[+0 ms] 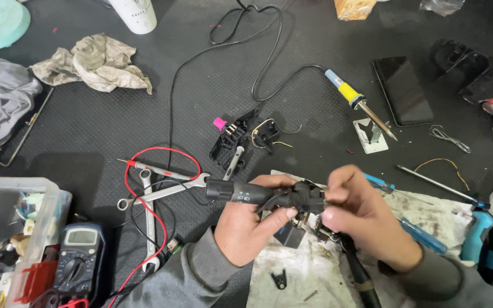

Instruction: The person holds a smartphone displaying a reference image while manipulating wires and components of a disassembled electronic device. They use a screwdriver to adjust parts and a flashlight to illuminate the interior of the device.

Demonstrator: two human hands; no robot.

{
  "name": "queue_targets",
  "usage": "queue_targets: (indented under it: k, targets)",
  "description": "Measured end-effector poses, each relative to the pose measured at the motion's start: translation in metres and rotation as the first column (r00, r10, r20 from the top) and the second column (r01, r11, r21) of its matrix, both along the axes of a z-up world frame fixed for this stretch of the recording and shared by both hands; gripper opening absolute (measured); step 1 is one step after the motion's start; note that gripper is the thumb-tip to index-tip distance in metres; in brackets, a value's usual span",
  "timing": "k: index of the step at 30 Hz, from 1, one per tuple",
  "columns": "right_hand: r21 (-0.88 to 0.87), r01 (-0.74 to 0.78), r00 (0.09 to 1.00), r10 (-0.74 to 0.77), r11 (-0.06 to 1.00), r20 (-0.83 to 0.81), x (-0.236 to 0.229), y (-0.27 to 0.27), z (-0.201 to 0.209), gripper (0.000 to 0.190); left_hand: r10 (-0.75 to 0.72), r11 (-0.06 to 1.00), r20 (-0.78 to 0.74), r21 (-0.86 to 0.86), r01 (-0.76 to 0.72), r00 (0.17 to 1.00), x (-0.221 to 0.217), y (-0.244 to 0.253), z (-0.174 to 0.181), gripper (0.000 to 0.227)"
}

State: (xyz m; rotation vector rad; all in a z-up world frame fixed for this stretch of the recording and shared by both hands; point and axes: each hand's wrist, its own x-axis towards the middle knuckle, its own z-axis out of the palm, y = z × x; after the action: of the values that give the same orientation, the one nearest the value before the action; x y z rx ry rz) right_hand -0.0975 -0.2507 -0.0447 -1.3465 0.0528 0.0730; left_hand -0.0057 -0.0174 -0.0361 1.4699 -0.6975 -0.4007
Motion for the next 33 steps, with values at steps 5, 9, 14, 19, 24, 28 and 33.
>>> queue_targets:
  k: [5, 9, 14, 19, 24, 28, 33]
  targets:
    - [-0.116, 0.006, 0.992, -0.02, 0.993, -0.122, 0.002, 0.002, -0.001, 0.032, 0.053, 0.998, 0.14, 0.019, -0.056, 0.989, 0.001, 0.002, 0.003, 0.033]
    - [-0.729, 0.222, 0.975, -0.17, 0.647, 0.146, -0.008, -0.004, 0.013, 0.025, 0.102, 0.988, 0.277, 0.08, -0.129, 0.955, 0.001, 0.003, 0.01, 0.033]
    - [-0.851, 0.373, 0.859, 0.209, 0.37, 0.468, 0.025, 0.037, 0.091, 0.05, 0.13, 0.972, 0.484, 0.111, -0.208, 0.865, 0.0, 0.006, 0.006, 0.032]
    - [-0.922, 0.223, 0.917, 0.254, 0.316, 0.308, 0.036, 0.049, 0.1, 0.045, 0.117, 0.952, 0.53, 0.181, -0.247, 0.84, 0.003, 0.006, 0.003, 0.026]
    - [-0.894, 0.234, 0.94, 0.144, 0.383, 0.308, 0.032, 0.042, 0.074, 0.038, 0.088, 0.981, 0.476, 0.11, -0.159, 0.875, 0.008, 0.009, 0.008, 0.023]
    - [-0.848, 0.167, 0.954, 0.133, 0.503, 0.267, 0.027, 0.033, 0.056, 0.041, 0.056, 0.974, 0.445, 0.171, -0.146, 0.894, 0.014, 0.014, 0.007, 0.02]
    - [-0.845, 0.137, 0.887, 0.315, 0.517, 0.337, 0.028, 0.025, 0.042, 0.045, -0.04, 0.955, 0.443, 0.281, -0.096, 0.896, 0.016, 0.018, 0.0, 0.017]
